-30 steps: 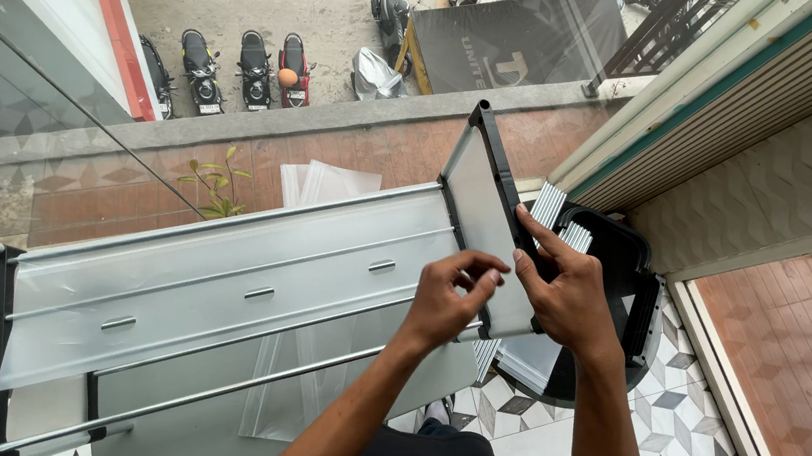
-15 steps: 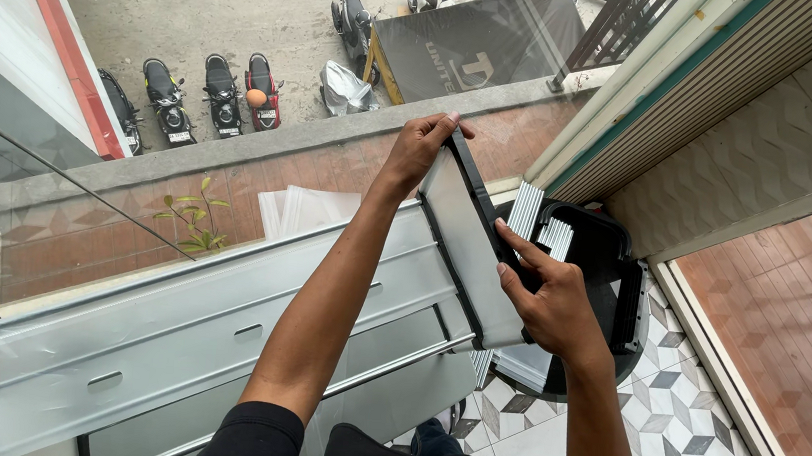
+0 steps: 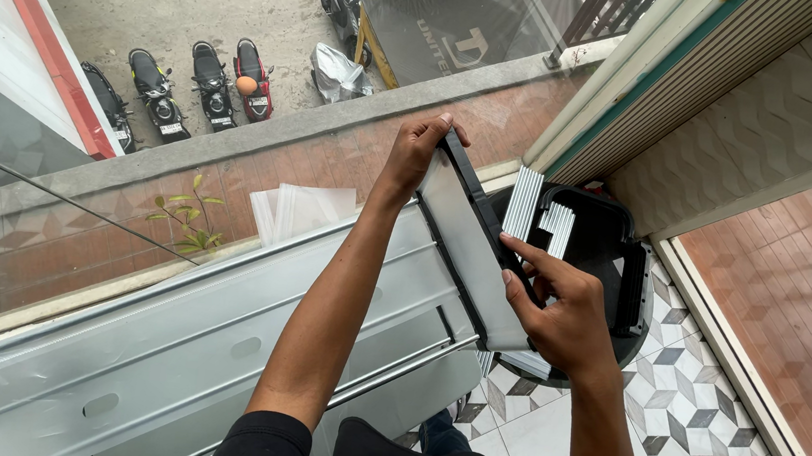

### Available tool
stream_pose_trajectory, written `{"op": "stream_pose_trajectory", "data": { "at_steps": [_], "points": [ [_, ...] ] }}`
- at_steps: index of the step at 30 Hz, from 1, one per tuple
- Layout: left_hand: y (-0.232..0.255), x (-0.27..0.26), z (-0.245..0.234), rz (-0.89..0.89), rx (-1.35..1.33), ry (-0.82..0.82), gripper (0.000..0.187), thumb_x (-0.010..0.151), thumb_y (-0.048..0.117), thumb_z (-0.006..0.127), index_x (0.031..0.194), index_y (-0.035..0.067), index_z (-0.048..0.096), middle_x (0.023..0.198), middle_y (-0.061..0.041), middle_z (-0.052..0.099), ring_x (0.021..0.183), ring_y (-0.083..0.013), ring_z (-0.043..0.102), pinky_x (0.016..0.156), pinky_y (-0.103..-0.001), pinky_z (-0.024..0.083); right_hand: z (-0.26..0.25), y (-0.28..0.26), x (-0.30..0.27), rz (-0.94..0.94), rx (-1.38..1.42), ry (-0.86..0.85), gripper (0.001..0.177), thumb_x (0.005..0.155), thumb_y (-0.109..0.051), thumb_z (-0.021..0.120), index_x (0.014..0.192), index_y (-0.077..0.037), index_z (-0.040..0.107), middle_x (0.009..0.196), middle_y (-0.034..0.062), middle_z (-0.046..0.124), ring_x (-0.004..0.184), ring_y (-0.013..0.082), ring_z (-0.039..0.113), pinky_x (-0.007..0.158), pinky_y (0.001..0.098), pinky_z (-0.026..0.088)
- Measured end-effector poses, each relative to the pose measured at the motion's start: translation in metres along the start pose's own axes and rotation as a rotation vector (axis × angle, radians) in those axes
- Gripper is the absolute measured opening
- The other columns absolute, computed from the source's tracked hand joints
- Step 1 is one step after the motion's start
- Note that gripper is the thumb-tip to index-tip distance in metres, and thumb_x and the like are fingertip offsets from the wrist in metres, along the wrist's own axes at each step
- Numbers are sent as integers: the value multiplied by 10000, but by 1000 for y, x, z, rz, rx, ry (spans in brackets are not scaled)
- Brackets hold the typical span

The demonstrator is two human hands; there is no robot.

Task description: The person assembles a metal-framed drying rack by inserting metal rods into black plastic sleeves and attaching translucent plastic sheets to the frame. The person repeatedly picks parts from a black bin, aligns them with the frame, and secures them in place.

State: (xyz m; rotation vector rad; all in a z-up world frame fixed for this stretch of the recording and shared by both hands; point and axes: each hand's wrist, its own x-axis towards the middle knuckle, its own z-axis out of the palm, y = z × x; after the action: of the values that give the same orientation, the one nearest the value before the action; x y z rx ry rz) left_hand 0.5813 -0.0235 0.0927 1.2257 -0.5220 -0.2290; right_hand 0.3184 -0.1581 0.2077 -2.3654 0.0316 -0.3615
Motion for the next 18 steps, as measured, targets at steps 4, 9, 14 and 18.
{"op": "stream_pose_trajectory", "data": {
  "at_steps": [4,9,14,18],
  "points": [
    [-6,-3,1,-6,2,21,479,1042,416,573,772,47,716,661,-34,629,602,-112,572,616,-261,481,1,0,-1,-34,-51,57,330,907,-162,727,1236,-140,741,882,67,740,605,115,602,540,276,507],
    [1,-6,2,-34,-47,43,427,1006,417,591,808,64,727,676,-7,640,592,-89,568,591,-242,469,4,-1,0,30,23,63,481,853,-212,793,1305,-119,659,948,99,749,834,178,748,677,309,642],
    [12,-10,6,-44,-82,61,380,1003,394,617,847,70,739,657,5,608,542,-82,549,522,-234,454,6,-2,-1,128,95,8,523,863,-195,778,1354,-119,615,974,134,768,866,175,769,712,288,654],
    [14,-10,7,-71,-94,69,338,988,370,612,880,78,746,654,9,605,539,-79,543,514,-238,439,5,-1,-2,262,255,-61,509,879,-196,761,1361,-125,618,904,125,798,775,151,780,664,273,633]
  ]
}}
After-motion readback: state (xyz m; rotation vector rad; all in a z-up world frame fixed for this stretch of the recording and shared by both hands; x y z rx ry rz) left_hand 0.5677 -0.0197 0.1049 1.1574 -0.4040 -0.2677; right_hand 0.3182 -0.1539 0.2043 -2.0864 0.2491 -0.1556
